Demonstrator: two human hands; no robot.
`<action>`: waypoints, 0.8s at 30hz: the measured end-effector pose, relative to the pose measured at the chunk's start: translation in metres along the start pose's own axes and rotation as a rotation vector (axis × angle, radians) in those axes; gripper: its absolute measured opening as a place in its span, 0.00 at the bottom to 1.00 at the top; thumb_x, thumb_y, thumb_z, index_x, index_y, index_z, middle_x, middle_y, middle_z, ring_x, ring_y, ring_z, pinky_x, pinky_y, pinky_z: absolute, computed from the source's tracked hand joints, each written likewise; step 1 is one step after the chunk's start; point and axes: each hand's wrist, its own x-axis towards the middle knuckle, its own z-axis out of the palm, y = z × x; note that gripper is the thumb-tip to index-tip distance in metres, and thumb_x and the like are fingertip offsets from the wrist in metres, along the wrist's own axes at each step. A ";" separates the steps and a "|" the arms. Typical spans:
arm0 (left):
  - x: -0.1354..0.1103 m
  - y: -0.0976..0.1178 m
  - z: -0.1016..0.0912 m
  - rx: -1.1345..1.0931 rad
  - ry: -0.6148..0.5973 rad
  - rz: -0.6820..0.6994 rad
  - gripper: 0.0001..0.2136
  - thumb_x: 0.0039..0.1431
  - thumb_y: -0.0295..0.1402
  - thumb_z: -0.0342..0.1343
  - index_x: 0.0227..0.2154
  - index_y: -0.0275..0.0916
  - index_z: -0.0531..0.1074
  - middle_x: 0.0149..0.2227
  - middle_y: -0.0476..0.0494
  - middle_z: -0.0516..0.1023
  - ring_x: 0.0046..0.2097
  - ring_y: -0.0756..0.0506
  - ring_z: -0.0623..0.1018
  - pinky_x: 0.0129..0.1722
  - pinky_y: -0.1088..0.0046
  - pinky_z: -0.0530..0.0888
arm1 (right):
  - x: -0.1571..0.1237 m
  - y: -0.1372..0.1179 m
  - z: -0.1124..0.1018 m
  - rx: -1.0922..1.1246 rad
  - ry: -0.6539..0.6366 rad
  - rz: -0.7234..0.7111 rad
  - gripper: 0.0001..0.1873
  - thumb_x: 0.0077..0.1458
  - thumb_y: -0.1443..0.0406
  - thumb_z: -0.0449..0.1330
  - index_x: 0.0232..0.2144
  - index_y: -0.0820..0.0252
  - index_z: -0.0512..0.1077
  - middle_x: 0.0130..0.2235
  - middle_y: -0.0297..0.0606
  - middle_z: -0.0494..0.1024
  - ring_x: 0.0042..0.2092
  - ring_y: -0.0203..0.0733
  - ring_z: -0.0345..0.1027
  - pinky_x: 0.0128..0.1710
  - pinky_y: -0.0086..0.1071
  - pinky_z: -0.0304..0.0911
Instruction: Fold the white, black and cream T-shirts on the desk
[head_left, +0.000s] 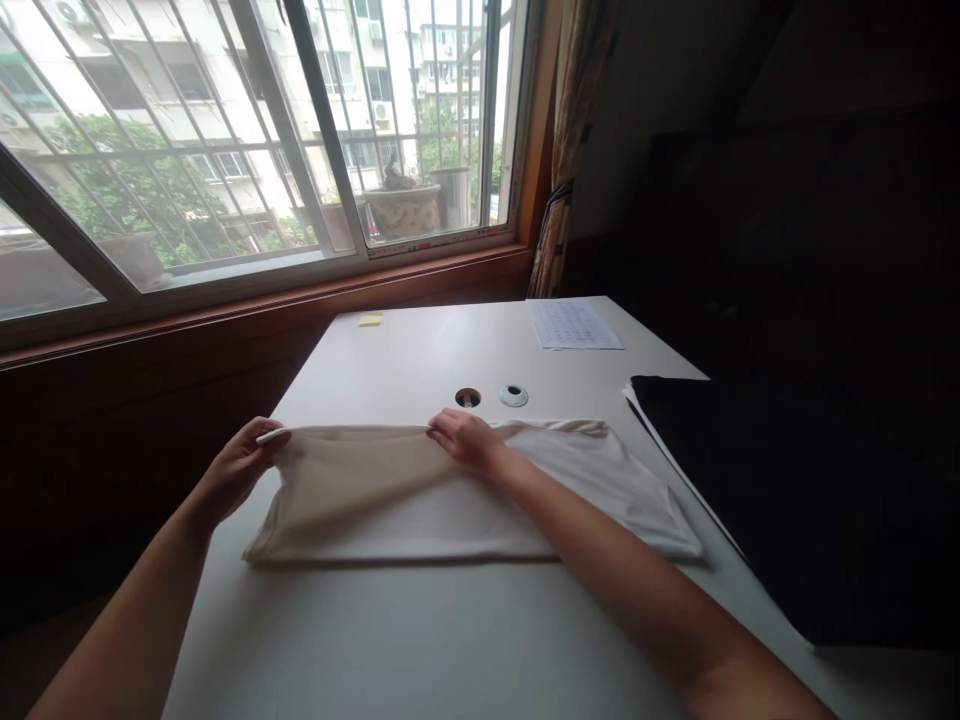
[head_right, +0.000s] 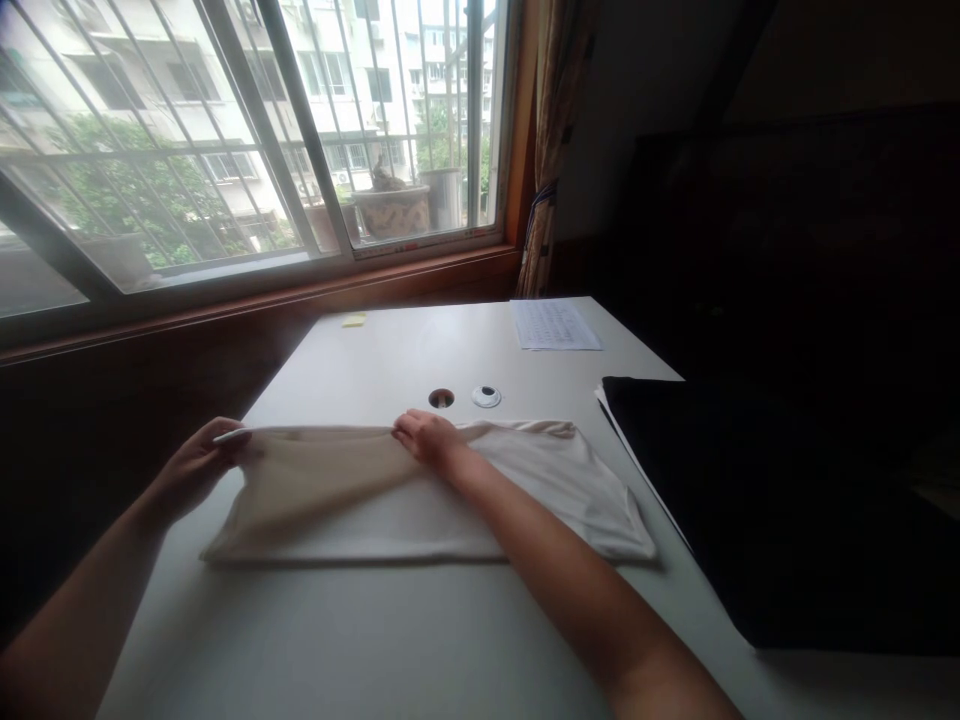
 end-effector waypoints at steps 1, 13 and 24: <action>-0.007 0.006 -0.002 -0.062 -0.001 -0.029 0.18 0.54 0.48 0.67 0.35 0.41 0.71 0.27 0.52 0.72 0.30 0.49 0.72 0.29 0.74 0.70 | 0.000 0.000 -0.004 0.040 0.006 -0.025 0.07 0.68 0.64 0.58 0.42 0.59 0.76 0.43 0.40 0.80 0.43 0.40 0.73 0.44 0.31 0.63; 0.007 0.009 -0.007 0.114 -0.038 -0.112 0.24 0.49 0.51 0.68 0.41 0.38 0.76 0.36 0.45 0.80 0.37 0.43 0.78 0.35 0.71 0.74 | 0.010 0.009 -0.004 0.084 -0.113 0.130 0.13 0.67 0.61 0.58 0.50 0.56 0.76 0.45 0.40 0.83 0.44 0.43 0.76 0.44 0.32 0.64; 0.056 -0.044 0.009 0.323 0.084 -0.308 0.33 0.44 0.54 0.65 0.49 0.37 0.72 0.36 0.43 0.77 0.34 0.44 0.77 0.31 0.71 0.71 | 0.024 0.011 0.015 -0.023 -0.144 0.313 0.19 0.65 0.61 0.59 0.58 0.52 0.71 0.48 0.40 0.81 0.46 0.46 0.75 0.43 0.34 0.64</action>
